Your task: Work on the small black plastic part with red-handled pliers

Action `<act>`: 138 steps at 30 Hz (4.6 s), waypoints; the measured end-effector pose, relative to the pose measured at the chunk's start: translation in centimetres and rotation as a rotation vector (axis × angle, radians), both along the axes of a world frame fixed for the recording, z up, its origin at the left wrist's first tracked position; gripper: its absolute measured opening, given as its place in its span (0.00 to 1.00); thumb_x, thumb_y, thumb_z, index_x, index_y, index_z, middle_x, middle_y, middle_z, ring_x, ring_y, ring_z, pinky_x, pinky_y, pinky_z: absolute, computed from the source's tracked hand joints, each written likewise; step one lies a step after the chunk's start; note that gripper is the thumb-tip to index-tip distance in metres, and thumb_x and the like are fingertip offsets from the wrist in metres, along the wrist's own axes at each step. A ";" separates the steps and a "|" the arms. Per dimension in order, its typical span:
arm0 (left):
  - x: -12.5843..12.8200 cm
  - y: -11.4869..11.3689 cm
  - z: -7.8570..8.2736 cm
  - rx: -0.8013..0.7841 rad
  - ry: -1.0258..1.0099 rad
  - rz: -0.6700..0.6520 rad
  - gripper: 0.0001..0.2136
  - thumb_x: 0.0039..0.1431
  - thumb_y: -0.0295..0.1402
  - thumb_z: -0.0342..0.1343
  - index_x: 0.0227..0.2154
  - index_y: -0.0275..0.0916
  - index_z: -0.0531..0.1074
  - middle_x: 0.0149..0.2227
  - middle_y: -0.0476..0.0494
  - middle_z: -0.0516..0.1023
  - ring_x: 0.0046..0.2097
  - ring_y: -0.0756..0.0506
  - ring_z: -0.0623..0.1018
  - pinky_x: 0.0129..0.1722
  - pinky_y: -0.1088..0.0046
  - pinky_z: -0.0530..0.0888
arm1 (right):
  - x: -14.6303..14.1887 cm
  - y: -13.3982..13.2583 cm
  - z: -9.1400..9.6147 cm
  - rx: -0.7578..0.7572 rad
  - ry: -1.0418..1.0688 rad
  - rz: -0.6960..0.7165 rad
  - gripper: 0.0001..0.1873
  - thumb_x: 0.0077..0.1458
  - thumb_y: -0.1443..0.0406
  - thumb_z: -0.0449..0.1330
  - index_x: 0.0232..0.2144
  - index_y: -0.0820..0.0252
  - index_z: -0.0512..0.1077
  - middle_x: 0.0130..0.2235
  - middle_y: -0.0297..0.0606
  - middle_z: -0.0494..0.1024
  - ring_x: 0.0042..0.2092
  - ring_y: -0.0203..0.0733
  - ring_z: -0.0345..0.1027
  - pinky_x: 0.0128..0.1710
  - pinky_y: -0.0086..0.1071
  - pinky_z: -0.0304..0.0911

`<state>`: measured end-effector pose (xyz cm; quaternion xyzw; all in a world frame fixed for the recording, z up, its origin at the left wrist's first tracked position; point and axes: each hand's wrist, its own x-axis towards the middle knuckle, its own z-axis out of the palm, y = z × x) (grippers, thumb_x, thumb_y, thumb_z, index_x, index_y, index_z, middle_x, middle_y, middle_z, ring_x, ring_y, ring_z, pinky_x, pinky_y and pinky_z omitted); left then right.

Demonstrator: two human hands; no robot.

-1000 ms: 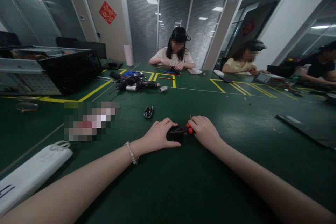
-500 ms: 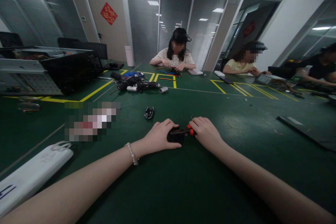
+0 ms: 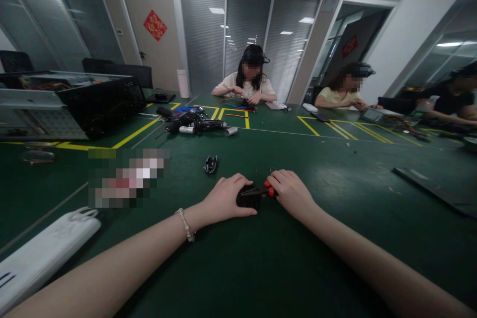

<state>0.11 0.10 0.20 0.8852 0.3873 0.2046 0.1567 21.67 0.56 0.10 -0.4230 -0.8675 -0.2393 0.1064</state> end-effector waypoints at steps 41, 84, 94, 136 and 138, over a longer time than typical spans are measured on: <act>0.1 -0.2 0.2 -0.005 -0.007 0.001 0.28 0.44 0.48 0.57 0.47 0.43 0.60 0.44 0.44 0.65 0.43 0.41 0.69 0.43 0.64 0.63 | 0.1 0.0 0.0 0.005 0.050 -0.007 0.19 0.38 0.74 0.56 0.38 0.62 0.67 0.40 0.43 0.69 0.43 0.46 0.60 0.44 0.38 0.55; -0.1 0.0 -0.2 0.007 -0.020 0.003 0.28 0.44 0.47 0.56 0.48 0.42 0.60 0.44 0.45 0.64 0.42 0.42 0.69 0.43 0.64 0.64 | 0.1 0.0 -0.1 -0.031 -0.008 -0.052 0.12 0.45 0.73 0.53 0.35 0.63 0.68 0.37 0.42 0.70 0.40 0.44 0.61 0.40 0.35 0.54; -0.1 0.2 -0.2 -0.014 -0.017 -0.005 0.29 0.43 0.49 0.57 0.48 0.43 0.60 0.43 0.46 0.64 0.41 0.43 0.69 0.42 0.64 0.65 | 0.0 0.1 -0.1 -0.036 0.005 -0.040 0.12 0.44 0.74 0.54 0.35 0.63 0.68 0.37 0.42 0.70 0.40 0.44 0.61 0.39 0.35 0.54; -0.1 0.2 -0.2 -0.067 -0.036 0.016 0.30 0.42 0.49 0.57 0.48 0.42 0.61 0.42 0.45 0.63 0.41 0.42 0.69 0.42 0.64 0.65 | 0.1 0.1 -0.1 -0.010 0.009 -0.024 0.12 0.45 0.74 0.53 0.35 0.63 0.68 0.37 0.42 0.70 0.39 0.44 0.61 0.39 0.35 0.54; -0.1 0.2 -0.1 -0.066 -0.034 0.020 0.30 0.42 0.49 0.57 0.48 0.42 0.61 0.43 0.45 0.63 0.41 0.42 0.69 0.42 0.64 0.65 | 0.1 0.2 -0.1 -0.012 0.009 -0.013 0.12 0.45 0.74 0.53 0.35 0.63 0.68 0.37 0.42 0.70 0.39 0.44 0.61 0.39 0.36 0.55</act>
